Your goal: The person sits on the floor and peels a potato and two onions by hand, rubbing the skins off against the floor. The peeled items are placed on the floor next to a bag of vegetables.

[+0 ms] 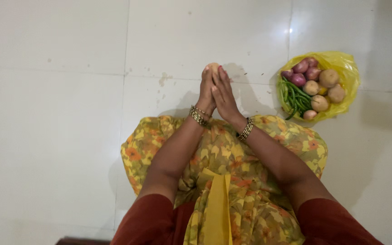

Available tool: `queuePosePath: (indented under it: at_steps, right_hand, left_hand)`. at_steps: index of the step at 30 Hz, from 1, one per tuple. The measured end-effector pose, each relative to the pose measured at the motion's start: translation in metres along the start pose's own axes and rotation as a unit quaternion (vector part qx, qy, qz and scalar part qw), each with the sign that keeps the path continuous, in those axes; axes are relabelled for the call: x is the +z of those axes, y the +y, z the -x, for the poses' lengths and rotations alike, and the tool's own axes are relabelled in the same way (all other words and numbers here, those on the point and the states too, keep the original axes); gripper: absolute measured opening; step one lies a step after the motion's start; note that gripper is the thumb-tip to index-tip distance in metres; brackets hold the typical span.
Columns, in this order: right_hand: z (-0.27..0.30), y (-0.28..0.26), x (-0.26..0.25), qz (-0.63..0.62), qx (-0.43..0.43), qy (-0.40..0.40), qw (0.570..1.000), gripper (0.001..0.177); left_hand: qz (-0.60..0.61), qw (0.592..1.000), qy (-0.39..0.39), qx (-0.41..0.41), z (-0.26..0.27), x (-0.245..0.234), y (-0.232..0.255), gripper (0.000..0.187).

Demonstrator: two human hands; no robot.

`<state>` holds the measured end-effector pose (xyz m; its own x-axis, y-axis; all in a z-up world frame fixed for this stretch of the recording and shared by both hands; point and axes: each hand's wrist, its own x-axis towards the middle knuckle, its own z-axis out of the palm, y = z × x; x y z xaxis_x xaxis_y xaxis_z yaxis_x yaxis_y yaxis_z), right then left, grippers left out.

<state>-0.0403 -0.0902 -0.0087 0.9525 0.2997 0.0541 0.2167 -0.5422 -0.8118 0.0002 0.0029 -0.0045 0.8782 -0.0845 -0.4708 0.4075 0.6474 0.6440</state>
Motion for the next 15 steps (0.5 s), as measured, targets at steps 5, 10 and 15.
queuePosePath:
  at_steps: [5,10,15]
  right_hand:
    - [-0.02,0.009,-0.022,-0.225,0.114,0.016,0.968,0.073]
    - [-0.009,0.0,-0.01,-0.186,0.237,-0.111,0.947,0.07]
    - [0.008,0.0,-0.007,-0.052,0.135,-0.233,0.962,0.057]
  left_hand:
    - [0.083,0.995,-0.045,-0.03,-0.009,-0.004,-0.031,0.045]
    - [-0.027,0.995,0.096,0.03,-0.054,-0.035,-0.024,0.049]
    - [-0.548,0.74,0.309,0.238,-0.103,-0.084,0.002,0.071]
